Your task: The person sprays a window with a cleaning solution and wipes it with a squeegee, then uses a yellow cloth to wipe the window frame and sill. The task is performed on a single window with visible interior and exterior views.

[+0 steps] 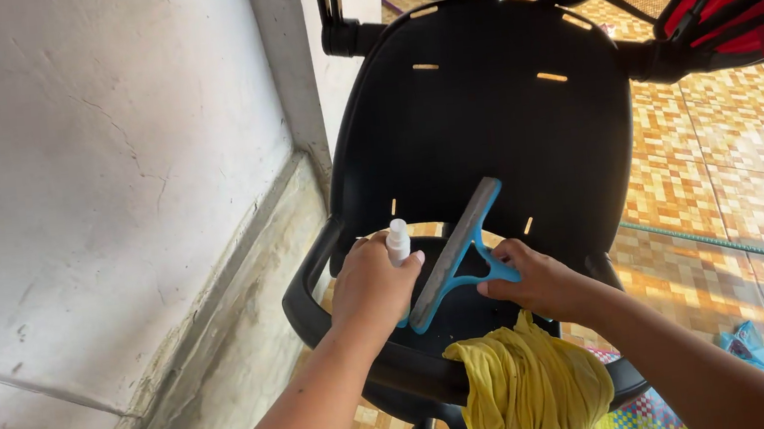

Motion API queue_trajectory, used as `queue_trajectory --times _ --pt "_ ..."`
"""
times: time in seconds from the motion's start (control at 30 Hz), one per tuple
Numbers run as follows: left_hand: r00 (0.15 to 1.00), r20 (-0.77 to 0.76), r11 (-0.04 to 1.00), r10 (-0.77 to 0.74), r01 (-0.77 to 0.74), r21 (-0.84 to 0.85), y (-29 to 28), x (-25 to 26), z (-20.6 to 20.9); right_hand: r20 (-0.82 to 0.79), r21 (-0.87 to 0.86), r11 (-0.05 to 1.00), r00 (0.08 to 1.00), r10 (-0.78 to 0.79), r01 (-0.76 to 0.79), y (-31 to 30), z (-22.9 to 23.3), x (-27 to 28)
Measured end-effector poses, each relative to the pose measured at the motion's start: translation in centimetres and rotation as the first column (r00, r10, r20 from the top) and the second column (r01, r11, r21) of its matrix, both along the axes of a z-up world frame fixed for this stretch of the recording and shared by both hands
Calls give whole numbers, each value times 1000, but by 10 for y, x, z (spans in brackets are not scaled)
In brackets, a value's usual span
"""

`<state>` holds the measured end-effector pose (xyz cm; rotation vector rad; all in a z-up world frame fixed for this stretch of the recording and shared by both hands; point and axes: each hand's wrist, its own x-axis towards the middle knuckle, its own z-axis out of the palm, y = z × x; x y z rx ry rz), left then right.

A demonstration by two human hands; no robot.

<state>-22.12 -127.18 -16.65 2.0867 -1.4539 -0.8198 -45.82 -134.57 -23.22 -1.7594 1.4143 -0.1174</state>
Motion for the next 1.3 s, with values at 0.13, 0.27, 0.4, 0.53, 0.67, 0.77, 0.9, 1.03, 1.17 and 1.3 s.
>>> queue_trajectory --times 0.13,0.27,0.4,0.53,0.67,0.77,0.9,1.03,1.17,1.3 --pt "999 35 999 5 -6 37 -28 2 -30 -63 59 997 996 62 -59 -15 -35 1" --pt "1000 0 1000 1 -1 13 -50 -2 -56 -155 54 990 979 135 -129 -31 -58 -7" --pt "998 -67 1000 -8 8 0 -53 -11 -47 -257 -28 986 955 149 -162 -42 -83 -16" --pt "996 -85 999 24 -22 23 -49 -13 -43 -238 -41 988 962 133 -146 -41 -79 -12" --pt "997 -65 999 34 -32 27 -48 -12 -40 -199 -52 992 975 99 -111 -40 -84 -11" --pt "998 -58 1000 9 -8 28 -48 -12 -40 -179 -68 994 981 76 -90 -39 -76 -7" --pt "998 -47 999 -30 30 -17 -48 -7 -54 -138 -114 991 989 48 -64 -31 -56 -1" --pt "998 -46 998 -31 28 -57 -50 -5 -62 -127 -132 990 991 29 -46 -32 -62 -2" --pt "999 12 999 -43 43 13 -51 -8 -72 -143 -155 987 990 14 -37 -32 -63 -3" --pt "1000 3 999 -20 20 -36 -46 -14 -62 -163 -173 985 986 -30 1 -28 -63 -6"
